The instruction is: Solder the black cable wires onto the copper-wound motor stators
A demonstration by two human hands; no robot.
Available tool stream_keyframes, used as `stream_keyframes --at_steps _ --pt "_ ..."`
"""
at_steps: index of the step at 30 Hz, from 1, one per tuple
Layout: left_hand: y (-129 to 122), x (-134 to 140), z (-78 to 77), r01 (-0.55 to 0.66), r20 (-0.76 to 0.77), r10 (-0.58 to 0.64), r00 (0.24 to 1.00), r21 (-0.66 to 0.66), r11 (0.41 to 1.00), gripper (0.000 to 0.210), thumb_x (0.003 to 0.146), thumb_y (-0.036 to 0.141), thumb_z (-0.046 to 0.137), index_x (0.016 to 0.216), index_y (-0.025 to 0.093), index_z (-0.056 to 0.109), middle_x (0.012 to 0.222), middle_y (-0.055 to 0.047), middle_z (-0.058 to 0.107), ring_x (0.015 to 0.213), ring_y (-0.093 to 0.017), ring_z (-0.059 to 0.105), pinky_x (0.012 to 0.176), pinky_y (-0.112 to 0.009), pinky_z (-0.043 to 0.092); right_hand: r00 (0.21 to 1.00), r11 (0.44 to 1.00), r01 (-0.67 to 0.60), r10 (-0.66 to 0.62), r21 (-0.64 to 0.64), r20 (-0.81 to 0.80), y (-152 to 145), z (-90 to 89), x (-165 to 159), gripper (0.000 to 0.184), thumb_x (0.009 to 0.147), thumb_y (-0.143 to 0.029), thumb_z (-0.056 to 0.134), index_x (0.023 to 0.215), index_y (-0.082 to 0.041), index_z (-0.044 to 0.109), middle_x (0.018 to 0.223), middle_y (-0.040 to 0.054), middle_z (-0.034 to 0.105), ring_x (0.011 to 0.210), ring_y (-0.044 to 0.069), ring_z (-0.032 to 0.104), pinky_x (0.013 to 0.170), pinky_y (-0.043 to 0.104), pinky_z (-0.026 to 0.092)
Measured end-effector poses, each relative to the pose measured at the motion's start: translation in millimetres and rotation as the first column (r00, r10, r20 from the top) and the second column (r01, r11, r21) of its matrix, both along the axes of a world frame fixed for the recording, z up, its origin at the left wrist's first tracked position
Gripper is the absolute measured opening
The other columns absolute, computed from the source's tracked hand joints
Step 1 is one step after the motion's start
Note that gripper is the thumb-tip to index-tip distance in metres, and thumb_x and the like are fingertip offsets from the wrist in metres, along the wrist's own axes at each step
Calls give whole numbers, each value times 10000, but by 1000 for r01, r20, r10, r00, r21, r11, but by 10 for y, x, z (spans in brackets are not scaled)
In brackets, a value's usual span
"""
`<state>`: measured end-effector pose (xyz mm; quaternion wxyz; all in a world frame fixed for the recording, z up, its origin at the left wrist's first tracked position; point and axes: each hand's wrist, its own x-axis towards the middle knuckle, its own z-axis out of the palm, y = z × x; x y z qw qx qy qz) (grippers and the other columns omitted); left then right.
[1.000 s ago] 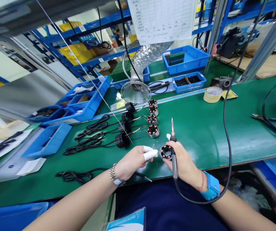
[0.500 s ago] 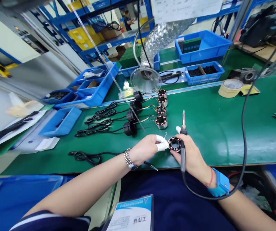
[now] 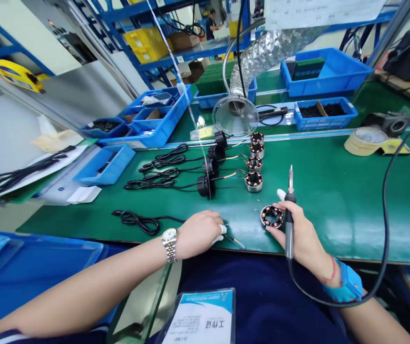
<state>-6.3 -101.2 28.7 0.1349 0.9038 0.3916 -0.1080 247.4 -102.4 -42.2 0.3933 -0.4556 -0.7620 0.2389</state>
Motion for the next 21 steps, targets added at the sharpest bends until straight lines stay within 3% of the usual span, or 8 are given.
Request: stream_keyframes --at_steps 4,7,9,14,21 --pt "81 -97 120 -139 178 140 974 -22 990 203 849 257 469 898 186 652 774 -46 625 723 -153 535 660 -243 391 999 1000 14 -14 2 36 2 68 19 518 730 -269 618 1175 -198 361 1118 115 554 972 228 588 819 380 496" --pt "77 -87 153 -297 301 261 917 81 952 180 806 311 549 844 182 669 740 -43 619 723 -158 530 650 -243 388 997 996 66 -68 61 26 -27 252 5 527 728 -288 626 1176 -199 362 1175 131 530 1015 238 569 808 355 501" --pt "45 -26 118 -346 351 276 895 157 925 179 789 318 573 770 165 665 705 -48 606 703 -163 518 640 -254 380 999 993 52 -53 102 8 -58 392 -35 457 747 -276 610 1141 -212 387 1136 116 558 991 223 580 782 325 507" --pt "-26 140 -2 -266 414 184 891 148 953 186 807 312 550 750 159 639 668 -39 583 682 -158 503 624 -255 368 991 981 -127 119 150 57 -115 570 -207 289 785 -216 564 1049 -241 450 930 46 605 791 159 606 705 276 506" --pt "-98 175 -61 -216 445 156 882 85 973 183 803 323 553 755 163 629 668 -30 582 659 -151 501 605 -249 370 983 969 -159 138 188 118 -131 614 -302 267 777 -142 561 1003 -240 458 820 4 595 698 116 579 683 232 490"
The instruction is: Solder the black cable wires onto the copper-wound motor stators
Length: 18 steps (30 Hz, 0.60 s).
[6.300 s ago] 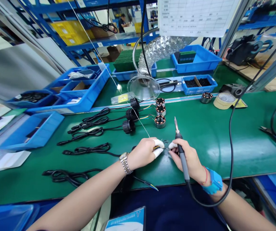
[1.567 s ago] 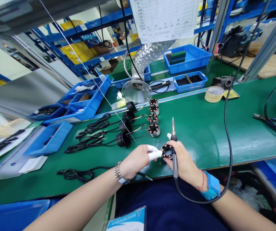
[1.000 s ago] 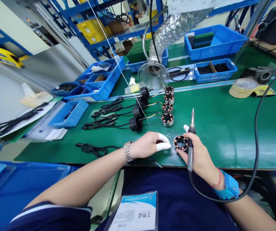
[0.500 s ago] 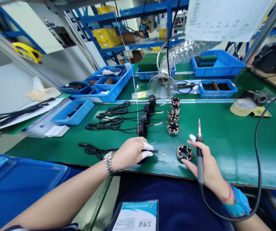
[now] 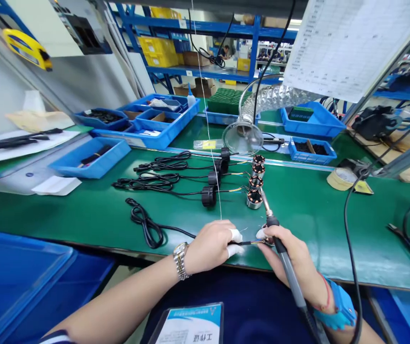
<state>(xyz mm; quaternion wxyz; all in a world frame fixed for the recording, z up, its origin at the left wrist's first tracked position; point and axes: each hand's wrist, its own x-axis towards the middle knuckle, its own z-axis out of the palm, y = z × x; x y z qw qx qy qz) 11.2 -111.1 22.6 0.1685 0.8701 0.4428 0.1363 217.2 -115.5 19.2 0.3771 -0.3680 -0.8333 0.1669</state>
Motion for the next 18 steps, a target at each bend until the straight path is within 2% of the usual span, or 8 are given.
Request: stream_keyframes --at_steps 3,5,7,10,11,13,16,18 --pt "-11 -29 6 20 51 -18 999 -39 999 204 812 334 537 789 157 637 691 -39 599 677 -160 524 625 -256 395 1000 1000 -8 8 5 -8 -12 29 -1 274 774 -133 557 1011 -234 463 837 8 601 684 109 585 664 220 486" --pt "-13 -68 13 82 152 -69 986 -81 993 230 849 319 478 921 159 626 820 -59 629 776 -174 555 698 -266 421 1000 1000 -7 7 5 -9 -19 44 -1 261 773 -133 555 1002 -227 472 841 12 606 680 106 586 660 214 481" --pt "-20 -109 17 136 297 -93 950 -126 983 291 894 269 375 1113 173 542 998 -70 623 909 -170 561 799 -272 423 1000 1000 9 -10 -20 -21 -23 54 -4 243 775 -139 555 990 -222 477 835 15 611 693 107 592 672 212 478" --pt "-41 -122 29 83 470 32 882 -222 971 371 917 219 281 1283 197 344 1077 -48 620 958 -138 572 866 -270 406 997 994 46 -52 -102 -58 -28 51 -17 231 782 -151 551 986 -224 471 820 12 619 701 107 601 669 203 477" --pt "-47 -106 39 52 495 86 865 -258 965 366 917 228 287 1279 195 327 1059 -40 633 942 -135 581 857 -268 409 995 990 60 -70 -131 -75 -30 43 -24 233 782 -158 554 987 -226 468 820 11 623 697 107 604 659 198 478" --pt "-49 -48 68 13 498 154 853 -315 949 291 910 263 326 1177 180 404 997 -34 656 888 -141 596 800 -260 421 985 978 99 -123 -185 -121 -35 14 -39 242 773 -182 571 987 -227 468 827 11 627 681 107 608 627 190 484" --pt "-27 57 110 7 450 170 877 -365 931 190 878 301 402 894 157 525 789 -14 659 730 -138 585 666 -232 416 956 951 146 -207 -273 -206 -46 -54 -56 265 753 -216 600 984 -226 471 840 14 628 684 114 615 608 194 493" --pt "-6 108 116 34 460 164 872 -392 919 191 850 304 449 809 145 547 703 -3 618 661 -120 548 621 -214 402 939 934 133 -226 -331 -259 -53 -98 -60 284 750 -222 607 994 -230 462 843 13 626 699 120 620 632 212 502"
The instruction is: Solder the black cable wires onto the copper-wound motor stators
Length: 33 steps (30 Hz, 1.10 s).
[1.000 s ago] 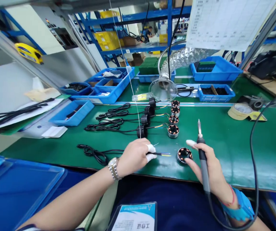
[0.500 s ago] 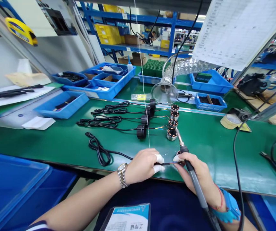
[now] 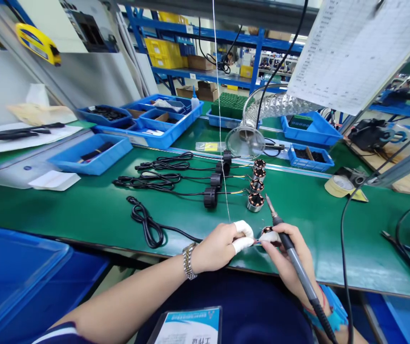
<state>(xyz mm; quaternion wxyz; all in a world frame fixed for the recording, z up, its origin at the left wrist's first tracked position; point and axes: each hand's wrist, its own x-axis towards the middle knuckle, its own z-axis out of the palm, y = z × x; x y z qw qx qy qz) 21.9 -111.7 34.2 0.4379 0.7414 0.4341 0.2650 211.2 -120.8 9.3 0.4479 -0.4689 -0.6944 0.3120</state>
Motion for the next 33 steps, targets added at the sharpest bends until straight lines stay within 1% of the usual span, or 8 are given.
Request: stream_keyframes --at_steps 6,11,14,21,25,27,30,33 --pt "41 42 -32 31 200 11 980 -209 977 142 769 242 546 729 112 588 718 -29 605 678 -121 545 650 -210 419 997 999 -22 19 -31 -75 -6 -37 -15 321 735 -207 628 1004 -236 454 847 13 623 710 121 618 651 231 509" --pt "69 50 -6 82 200 -23 980 -295 952 172 766 255 544 688 108 591 652 -25 593 636 -119 541 642 -216 419 997 999 -30 32 23 -70 -1 -36 -50 316 737 -189 621 1007 -236 464 855 13 626 728 119 623 667 227 513" --pt "72 52 1 38 192 28 981 -329 943 173 799 270 489 738 120 550 638 -7 567 576 -100 510 581 -204 404 1000 998 22 -21 63 -15 -38 -44 -60 300 733 -193 622 993 -233 477 834 8 624 701 111 622 647 209 512" --pt "82 28 -1 -36 57 44 997 -124 992 154 772 235 513 684 122 569 607 21 491 564 -81 423 542 -181 341 991 970 14 -45 244 123 -7 56 58 295 739 -200 614 1003 -231 485 851 21 634 702 127 629 638 222 519" --pt "97 37 -20 -5 0 5 1000 -47 999 178 781 240 506 685 125 601 616 13 534 577 -90 453 560 -182 364 947 925 -203 102 322 304 113 122 97 282 773 -140 559 1029 -230 484 902 38 618 732 129 601 669 244 505" --pt "99 44 -32 6 -17 -6 1000 -5 1000 185 789 248 505 707 130 621 639 7 569 598 -98 483 587 -185 380 935 916 -244 136 317 328 131 123 78 256 783 -124 542 1011 -225 485 857 27 609 709 120 585 649 233 492" --pt "105 51 -42 -2 -1 2 1000 11 1000 190 797 264 509 760 142 650 712 -3 628 665 -117 536 650 -194 401 960 948 -170 98 271 261 108 75 17 254 778 -137 557 1003 -227 478 810 6 599 670 104 577 640 220 483" --pt "134 57 -44 -23 33 25 999 -77 997 214 802 273 496 746 139 653 718 -8 633 689 -129 545 662 -201 404 990 972 -45 13 231 137 86 -2 -48 246 766 -166 577 980 -230 477 807 -1 601 688 106 591 660 224 487"
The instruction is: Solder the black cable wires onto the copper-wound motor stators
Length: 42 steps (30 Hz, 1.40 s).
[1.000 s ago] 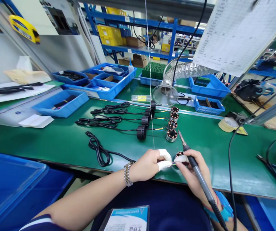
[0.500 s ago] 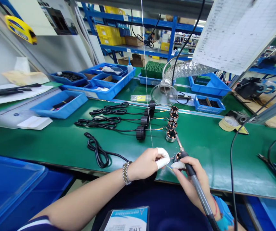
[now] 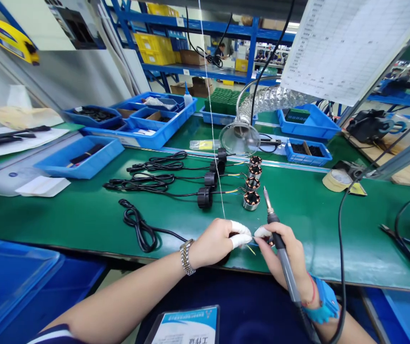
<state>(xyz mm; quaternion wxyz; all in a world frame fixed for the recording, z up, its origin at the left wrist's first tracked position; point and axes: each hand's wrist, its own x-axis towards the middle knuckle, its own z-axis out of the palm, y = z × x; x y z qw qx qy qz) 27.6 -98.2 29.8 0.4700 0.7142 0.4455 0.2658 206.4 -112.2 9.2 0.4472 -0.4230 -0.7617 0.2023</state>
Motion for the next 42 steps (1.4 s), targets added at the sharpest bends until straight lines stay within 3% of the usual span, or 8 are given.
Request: stream_keyframes --at_steps 6,11,16,20,24,28,35,42 --pt "144 -9 -26 -108 9 111 994 -175 979 200 732 310 562 692 121 613 639 -4 565 605 -115 479 577 -208 367 988 989 112 -121 -97 -91 90 -32 166 308 754 -240 600 1026 -227 453 928 47 624 785 147 626 719 274 511" --pt "280 -24 -39 -123 2 126 992 -194 973 205 718 319 563 691 121 608 661 -10 559 625 -121 475 602 -222 362 973 995 -8 32 -104 228 89 -129 448 418 722 -276 628 1090 -212 441 1072 91 584 958 208 590 810 334 495" --pt "360 -18 -40 -112 -70 102 992 -149 982 216 723 328 536 675 127 596 675 -9 550 633 -127 470 601 -226 351 965 985 -62 101 -163 242 98 -267 480 372 757 -234 574 1094 -204 418 1059 86 595 901 181 610 786 312 502" --pt "386 -3 -5 -99 -77 86 993 -188 977 178 713 299 536 658 129 539 615 17 475 564 -96 403 539 -209 304 961 973 -148 183 -175 208 171 -186 509 358 744 -251 595 1069 -211 450 1050 69 607 897 172 609 778 291 496" --pt "381 41 45 -78 -99 57 993 -213 974 167 709 271 528 620 133 496 576 35 424 527 -78 353 507 -200 277 988 998 -28 35 -50 152 200 -23 548 146 794 -217 541 939 -225 550 844 24 651 736 139 617 691 254 492" --pt "366 80 60 -94 -161 68 985 -162 982 174 716 280 512 629 130 528 589 24 459 547 -89 388 521 -204 296 990 996 -74 67 46 127 189 153 579 263 780 -208 552 1042 -224 580 747 24 627 661 141 576 593 262 473" --pt "381 97 57 -119 -200 83 976 -172 978 183 709 280 522 610 128 532 564 26 450 526 -85 376 510 -202 296 993 984 -115 115 -133 -8 217 227 639 167 776 -170 542 893 -219 651 721 19 635 618 132 535 562 283 440" --pt "388 93 45 -118 -205 82 975 -168 979 170 715 275 517 631 131 544 593 19 468 551 -90 393 533 -205 311 994 979 -111 111 -170 -10 237 201 651 149 779 -179 556 861 -242 662 750 1 672 679 143 577 649 297 459"
